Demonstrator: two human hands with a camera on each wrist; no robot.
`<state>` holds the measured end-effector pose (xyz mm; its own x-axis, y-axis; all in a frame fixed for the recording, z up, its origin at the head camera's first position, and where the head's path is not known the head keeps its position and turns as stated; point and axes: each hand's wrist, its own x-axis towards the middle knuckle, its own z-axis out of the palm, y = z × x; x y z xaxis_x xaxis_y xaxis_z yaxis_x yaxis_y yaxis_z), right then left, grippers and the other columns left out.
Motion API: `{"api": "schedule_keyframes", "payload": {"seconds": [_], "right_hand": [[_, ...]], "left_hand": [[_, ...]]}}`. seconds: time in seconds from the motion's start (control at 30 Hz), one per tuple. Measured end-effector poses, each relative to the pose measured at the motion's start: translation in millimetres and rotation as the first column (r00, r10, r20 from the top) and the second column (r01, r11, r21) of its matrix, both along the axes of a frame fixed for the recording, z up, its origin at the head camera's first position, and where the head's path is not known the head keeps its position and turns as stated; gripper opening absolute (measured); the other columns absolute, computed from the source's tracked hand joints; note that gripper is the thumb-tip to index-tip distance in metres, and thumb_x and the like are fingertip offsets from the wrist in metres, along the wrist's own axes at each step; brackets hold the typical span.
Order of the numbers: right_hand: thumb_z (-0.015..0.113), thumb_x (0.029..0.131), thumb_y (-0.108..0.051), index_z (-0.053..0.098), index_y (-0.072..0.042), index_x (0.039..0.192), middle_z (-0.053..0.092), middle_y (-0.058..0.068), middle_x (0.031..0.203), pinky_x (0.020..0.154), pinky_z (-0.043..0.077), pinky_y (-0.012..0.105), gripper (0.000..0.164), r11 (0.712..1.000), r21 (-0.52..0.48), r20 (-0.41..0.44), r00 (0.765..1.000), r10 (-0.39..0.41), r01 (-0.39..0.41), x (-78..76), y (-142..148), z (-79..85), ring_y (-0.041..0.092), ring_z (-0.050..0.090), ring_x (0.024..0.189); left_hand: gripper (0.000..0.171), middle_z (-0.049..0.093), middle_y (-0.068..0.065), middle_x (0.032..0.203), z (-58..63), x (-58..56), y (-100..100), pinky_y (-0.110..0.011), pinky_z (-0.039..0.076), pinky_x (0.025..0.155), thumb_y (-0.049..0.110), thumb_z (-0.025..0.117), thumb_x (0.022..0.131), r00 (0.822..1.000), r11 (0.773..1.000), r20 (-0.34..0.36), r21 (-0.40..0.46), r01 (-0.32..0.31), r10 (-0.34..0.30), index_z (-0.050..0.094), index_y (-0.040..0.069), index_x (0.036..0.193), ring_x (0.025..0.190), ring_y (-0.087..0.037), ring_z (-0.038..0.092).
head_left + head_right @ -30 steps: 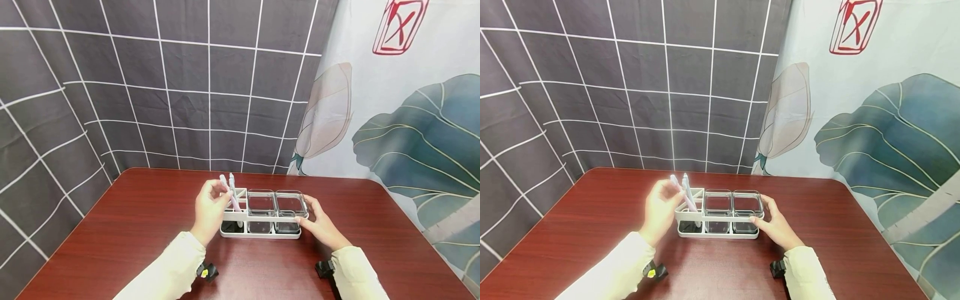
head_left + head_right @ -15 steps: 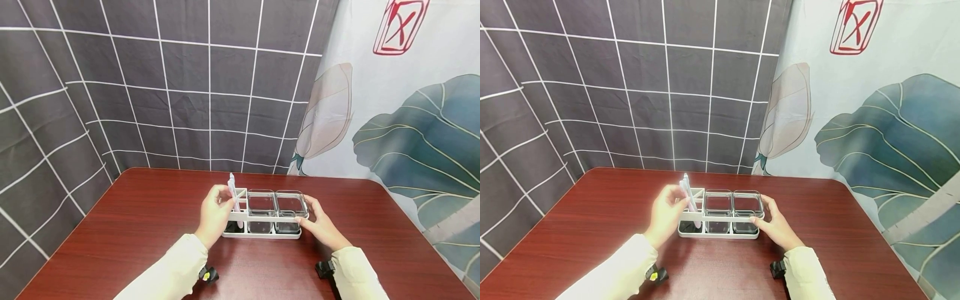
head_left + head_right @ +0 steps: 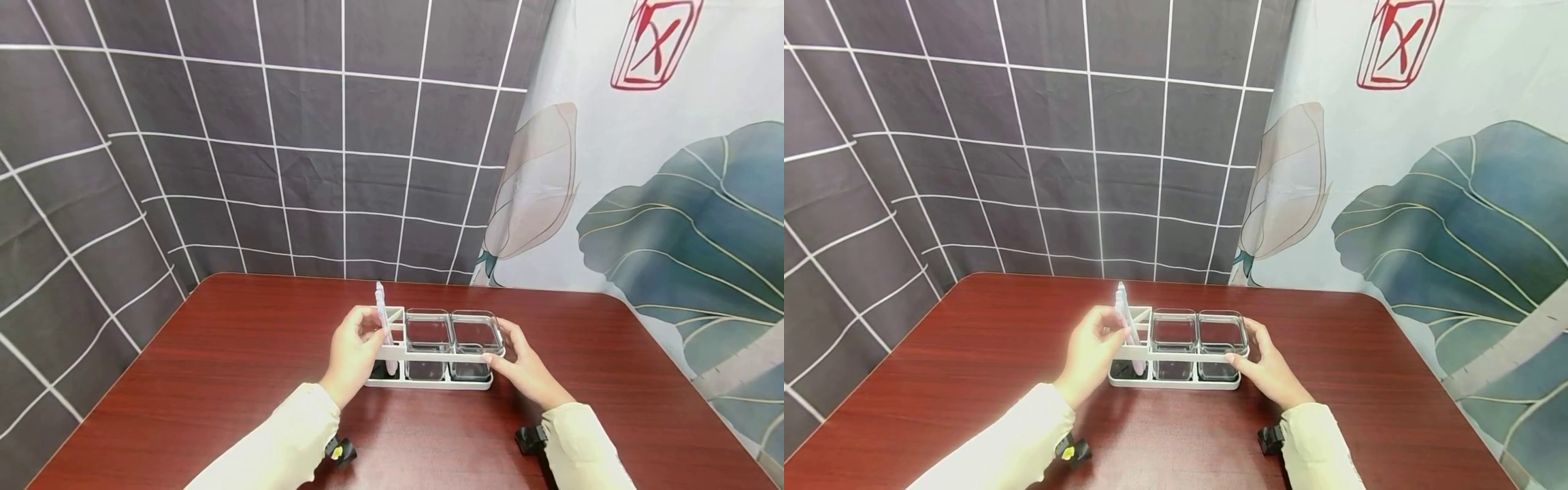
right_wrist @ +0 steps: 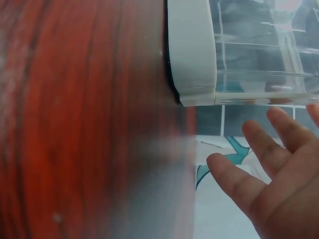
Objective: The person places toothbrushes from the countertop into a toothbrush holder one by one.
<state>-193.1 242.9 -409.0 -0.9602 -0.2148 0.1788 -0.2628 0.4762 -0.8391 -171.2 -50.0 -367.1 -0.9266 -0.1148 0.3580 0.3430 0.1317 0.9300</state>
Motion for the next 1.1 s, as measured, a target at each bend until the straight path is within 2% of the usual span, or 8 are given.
{"api": "schedule_keyframes", "payload": {"seconds": [0.3,0.43,0.53,0.73,0.93,1.1], "right_hand": [[0.067,0.089,-0.015,0.029,-0.005,0.143,0.044,0.026,0.139,0.092,0.044,0.019,0.066,1.0,0.023,0.006,1.0,0.002,-0.002,-0.8,2.2,2.2,0.043,0.05,0.122],[0.066,0.09,-0.017,0.027,-0.004,0.145,0.041,0.028,0.142,0.101,0.045,0.041,0.069,0.999,0.046,0.012,1.0,0.008,-0.009,-0.7,2.2,4.2,0.045,0.046,0.126],[0.066,0.091,-0.019,0.026,-0.004,0.146,0.04,0.028,0.142,0.102,0.04,0.056,0.07,0.998,0.056,0.016,1.0,0.014,-0.014,-1.0,1.3,5.4,0.046,0.044,0.127],[0.066,0.091,-0.021,0.024,-0.004,0.148,0.04,0.026,0.143,0.102,0.04,0.057,0.073,0.998,0.064,0.03,0.999,0.013,-0.015,-1.3,0.4,8.5,0.044,0.042,0.13],[0.067,0.09,-0.029,0.024,-0.006,0.15,0.04,0.023,0.145,0.103,0.039,0.056,0.077,0.987,0.159,0.026,1.0,-0.01,0.006,1.4,3.2,12.3,0.04,0.043,0.13],[0.066,0.089,-0.041,0.023,-0.012,0.151,0.037,0.02,0.148,0.104,0.033,0.063,0.081,0.97,0.244,0.027,0.999,-0.033,0.025,4.7,6.7,16.0,0.04,0.038,0.134]], "left_hand": [[0.018,0.06,-0.014,0.09,1.1,-2.4,1.8,-0.018,0.053,0.072,-0.01,0.064,0.079,1.0,1.0,0.027,0.017,0.006,-0.006,0.059,-0.003,0.095,0.077,-0.019,0.063],[0.022,0.059,-0.014,0.092,1.3,-3.2,1.6,-0.018,0.054,0.072,-0.011,0.064,0.078,0.999,0.999,0.035,0.031,0.011,-0.013,0.058,-0.004,0.097,0.078,-0.02,0.063],[0.024,0.06,-0.015,0.093,1.4,-3.6,0.2,-0.018,0.054,0.073,-0.01,0.065,0.078,0.999,0.999,0.046,0.035,0.011,-0.012,0.057,-0.004,0.099,0.08,-0.023,0.065],[0.025,0.063,-0.015,0.096,1.0,-3.1,-4.7,-0.027,0.057,0.076,-0.005,0.069,0.078,0.997,1.0,0.074,-0.014,0.009,-0.008,0.057,-0.002,0.1,0.084,-0.028,0.069],[0.029,0.061,-0.016,0.102,-0.2,-2.7,-13.0,-0.031,0.057,0.08,-0.003,0.073,0.077,0.998,0.996,0.067,-0.084,0.006,-0.001,0.058,-0.002,0.102,0.091,-0.03,0.068],[0.032,0.06,-0.016,0.108,0.0,-3.0,-28.2,-0.035,0.056,0.084,-0.003,0.075,0.076,0.999,0.985,0.038,-0.174,-0.009,0.016,0.06,-0.003,0.105,0.096,-0.034,0.065]]}}
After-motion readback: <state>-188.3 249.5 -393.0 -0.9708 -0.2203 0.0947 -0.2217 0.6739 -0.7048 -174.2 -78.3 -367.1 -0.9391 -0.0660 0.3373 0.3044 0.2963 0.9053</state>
